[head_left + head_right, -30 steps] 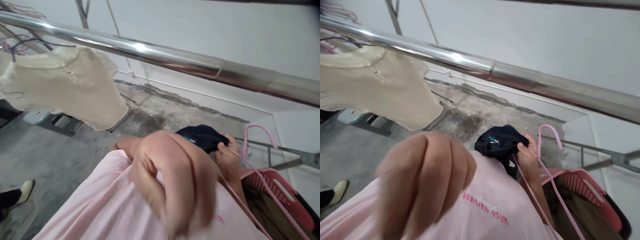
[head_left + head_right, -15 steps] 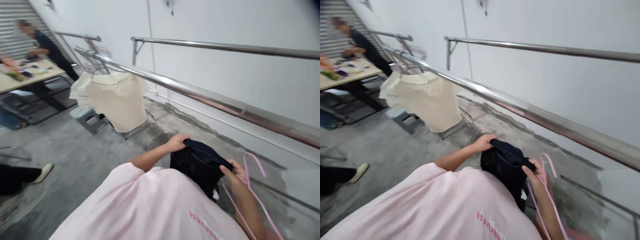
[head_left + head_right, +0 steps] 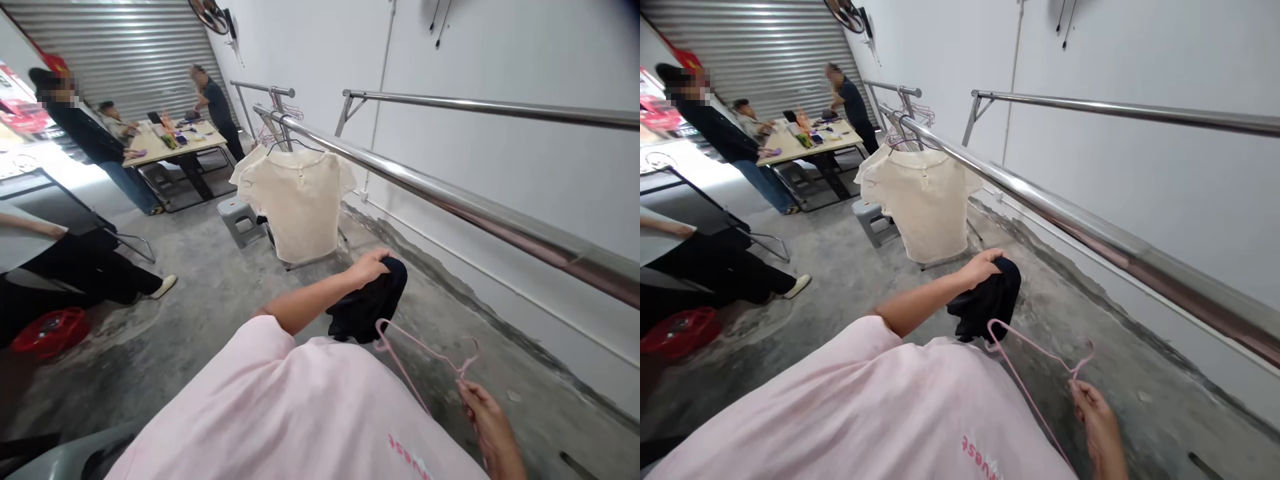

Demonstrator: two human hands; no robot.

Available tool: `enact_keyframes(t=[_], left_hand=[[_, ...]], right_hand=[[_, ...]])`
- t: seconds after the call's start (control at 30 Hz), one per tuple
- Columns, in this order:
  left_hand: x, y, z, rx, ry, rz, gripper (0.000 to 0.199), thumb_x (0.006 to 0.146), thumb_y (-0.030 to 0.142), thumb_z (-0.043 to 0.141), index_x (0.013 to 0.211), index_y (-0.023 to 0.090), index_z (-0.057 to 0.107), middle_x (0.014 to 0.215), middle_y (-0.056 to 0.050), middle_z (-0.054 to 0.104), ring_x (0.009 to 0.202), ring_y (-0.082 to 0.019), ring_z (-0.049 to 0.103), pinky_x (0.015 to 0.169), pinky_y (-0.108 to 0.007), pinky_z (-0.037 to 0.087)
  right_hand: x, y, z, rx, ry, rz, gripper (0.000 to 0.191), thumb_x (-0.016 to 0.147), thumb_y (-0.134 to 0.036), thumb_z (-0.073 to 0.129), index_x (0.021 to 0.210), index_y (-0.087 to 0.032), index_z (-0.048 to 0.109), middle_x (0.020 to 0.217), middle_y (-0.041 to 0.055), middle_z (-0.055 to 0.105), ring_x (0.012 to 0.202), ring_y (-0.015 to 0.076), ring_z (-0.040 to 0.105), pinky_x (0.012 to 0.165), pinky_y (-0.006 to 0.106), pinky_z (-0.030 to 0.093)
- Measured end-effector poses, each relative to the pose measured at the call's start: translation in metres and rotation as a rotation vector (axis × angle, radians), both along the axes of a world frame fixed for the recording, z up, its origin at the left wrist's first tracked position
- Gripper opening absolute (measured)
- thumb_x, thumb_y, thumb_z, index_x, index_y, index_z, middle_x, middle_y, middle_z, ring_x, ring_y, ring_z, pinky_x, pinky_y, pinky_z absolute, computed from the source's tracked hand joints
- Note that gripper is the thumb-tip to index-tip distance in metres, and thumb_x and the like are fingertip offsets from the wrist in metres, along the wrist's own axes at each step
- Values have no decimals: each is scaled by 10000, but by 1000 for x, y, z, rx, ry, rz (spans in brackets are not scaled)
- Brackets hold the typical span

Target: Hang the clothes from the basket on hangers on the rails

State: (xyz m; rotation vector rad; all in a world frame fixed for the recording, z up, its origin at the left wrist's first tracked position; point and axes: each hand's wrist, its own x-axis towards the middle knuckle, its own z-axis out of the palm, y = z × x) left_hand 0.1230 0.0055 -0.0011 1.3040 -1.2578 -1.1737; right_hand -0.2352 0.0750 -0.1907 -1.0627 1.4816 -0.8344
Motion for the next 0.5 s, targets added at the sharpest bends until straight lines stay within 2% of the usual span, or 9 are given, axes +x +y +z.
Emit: enact_keyframes(t=[0.1,0.2,0.23,0.37,0.47,0.5], left_hand=[[3,-5,6,-40,-263,-44,237,662,104,512,885,125,590,824,1,592,802,-127,553,730,-212,426],[5,-11,17,-129,-591,-119,334,659,78,492,962,137,622,937,-19,629,917,-165,567,798,-236,431],[6,-15,21,-160,-677,-148,367,656,66,480,983,136,630,965,-31,638,938,-177,572,805,-244,431],[12,-29,33,-212,-1003,-253,392,672,71,483,1013,149,659,1014,-86,664,958,-233,598,772,-278,441],[19,-42,36,-183,-1192,-310,337,692,107,520,986,156,678,1029,-117,661,992,-273,602,803,-307,448],[21,-46,36,-175,-1220,-332,320,691,115,534,973,146,683,1039,-128,658,1000,-283,600,824,-318,446]], right_hand=[[7,11,14,48,0,-36,549,466,-522,779,823,-118,675,694,35,607,576,118,480,481,225,372],[16,18,22,-26,82,-14,528,439,-497,786,820,-142,700,875,89,670,804,206,595,682,276,486],[20,20,24,-47,86,-3,514,433,-492,786,809,-152,703,886,97,671,829,228,606,720,300,498],[41,29,39,-78,21,73,417,436,-467,765,723,-182,667,701,58,605,669,215,581,629,329,496],[57,42,61,-69,44,296,331,475,-425,745,696,-200,646,582,19,533,561,194,530,543,323,455],[61,46,68,-105,65,327,293,513,-428,730,685,-208,640,566,16,526,542,192,518,521,321,440]])
